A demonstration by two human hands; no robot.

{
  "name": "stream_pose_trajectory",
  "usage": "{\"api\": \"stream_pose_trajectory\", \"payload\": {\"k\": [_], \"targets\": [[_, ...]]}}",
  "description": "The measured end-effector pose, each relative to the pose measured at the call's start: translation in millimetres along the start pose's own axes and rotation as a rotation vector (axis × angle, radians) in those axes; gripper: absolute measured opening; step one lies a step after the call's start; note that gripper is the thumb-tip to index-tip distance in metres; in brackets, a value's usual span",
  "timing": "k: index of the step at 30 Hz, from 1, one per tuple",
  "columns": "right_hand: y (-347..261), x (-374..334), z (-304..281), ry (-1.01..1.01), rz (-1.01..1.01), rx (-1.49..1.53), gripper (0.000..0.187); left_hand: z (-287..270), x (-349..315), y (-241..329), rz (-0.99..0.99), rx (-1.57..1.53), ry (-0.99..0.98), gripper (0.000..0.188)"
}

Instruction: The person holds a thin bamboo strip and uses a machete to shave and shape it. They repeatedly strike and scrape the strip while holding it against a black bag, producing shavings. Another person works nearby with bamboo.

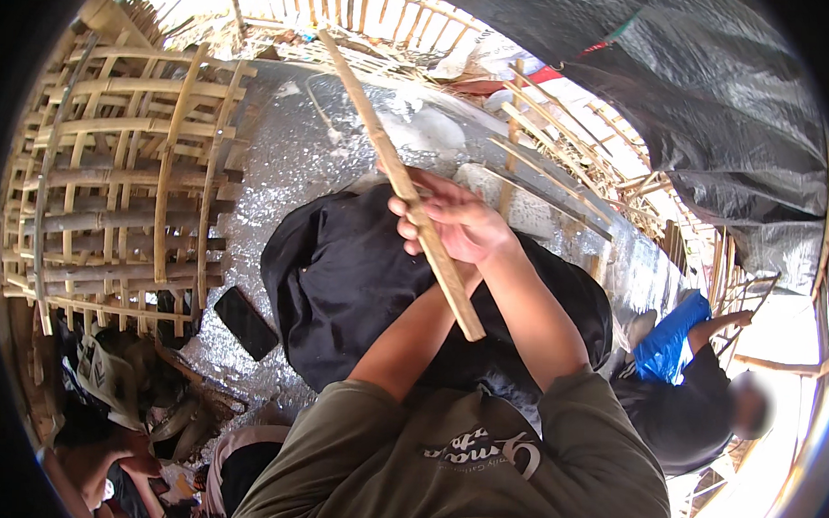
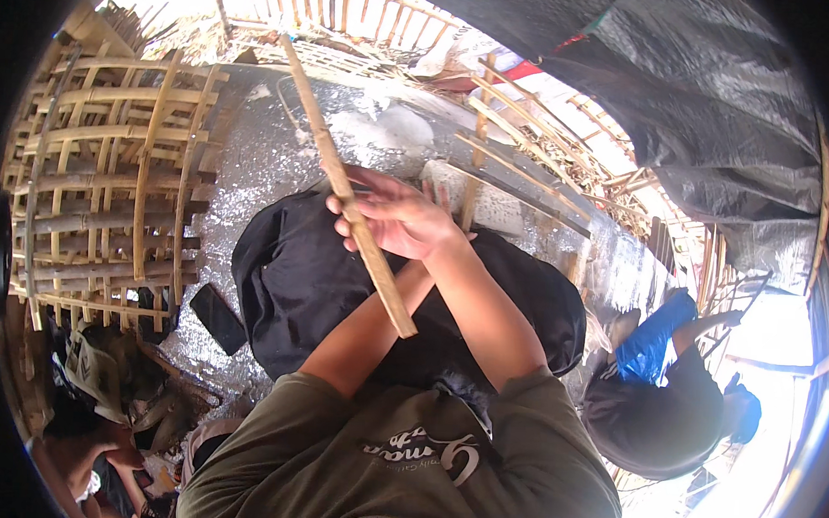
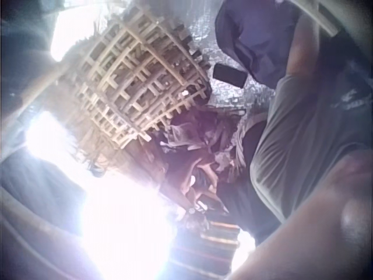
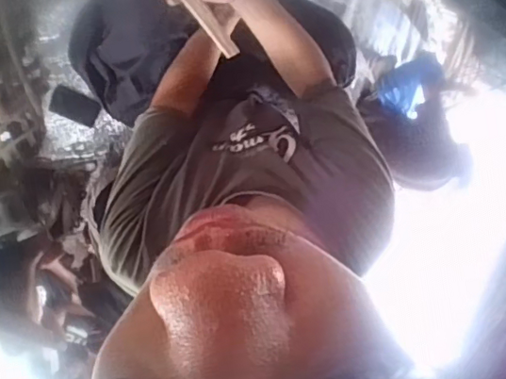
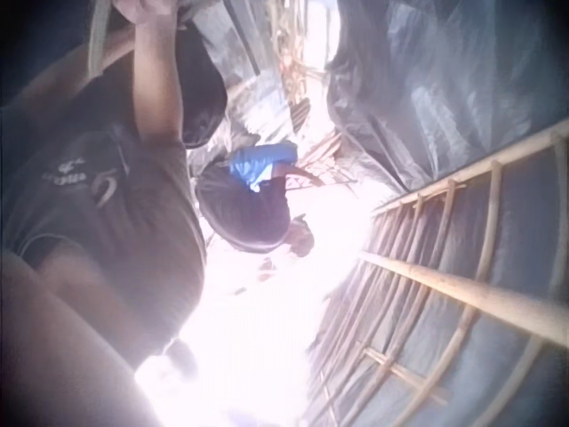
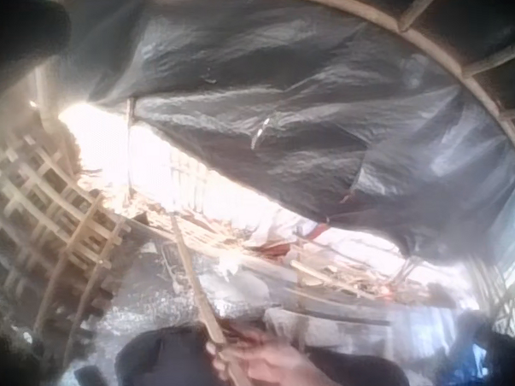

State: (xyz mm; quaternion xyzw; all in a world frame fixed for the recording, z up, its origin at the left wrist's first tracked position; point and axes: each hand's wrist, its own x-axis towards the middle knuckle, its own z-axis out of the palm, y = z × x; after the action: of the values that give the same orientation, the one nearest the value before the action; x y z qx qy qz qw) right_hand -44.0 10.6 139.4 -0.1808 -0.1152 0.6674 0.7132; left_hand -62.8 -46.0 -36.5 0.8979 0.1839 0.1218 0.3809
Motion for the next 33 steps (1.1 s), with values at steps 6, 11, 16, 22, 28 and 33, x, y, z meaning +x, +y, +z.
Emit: {"api": "stream_pose_trajectory", "payload": {"k": [6,11,16,22,28,33], "targets": [[-27,-114,14,0.075,-0.099,-0.222,0.085,-41,10,16,-0.070,0.231,-0.373,0.116],[-62,-205,11,0.366,-0.080,-0.464,0.085,-36,14,20,-0.110,0.311,-0.281,0.117],[-93,-286,-9,0.830,-0.029,-0.625,0.061,-34,13,22,-0.104,0.338,-0.258,0.118],[-87,-345,-68,1.366,0.138,-1.811,0.047,-33,14,21,-0.105,0.354,-0.233,0.124],[-73,-406,-133,1.223,0.134,-1.886,0.035,-36,13,26,-0.107,0.281,-0.188,0.131],[-73,-417,-151,1.065,0.141,-1.881,0.035,-40,12,30,-0.117,0.266,-0.175,0.133]]}}
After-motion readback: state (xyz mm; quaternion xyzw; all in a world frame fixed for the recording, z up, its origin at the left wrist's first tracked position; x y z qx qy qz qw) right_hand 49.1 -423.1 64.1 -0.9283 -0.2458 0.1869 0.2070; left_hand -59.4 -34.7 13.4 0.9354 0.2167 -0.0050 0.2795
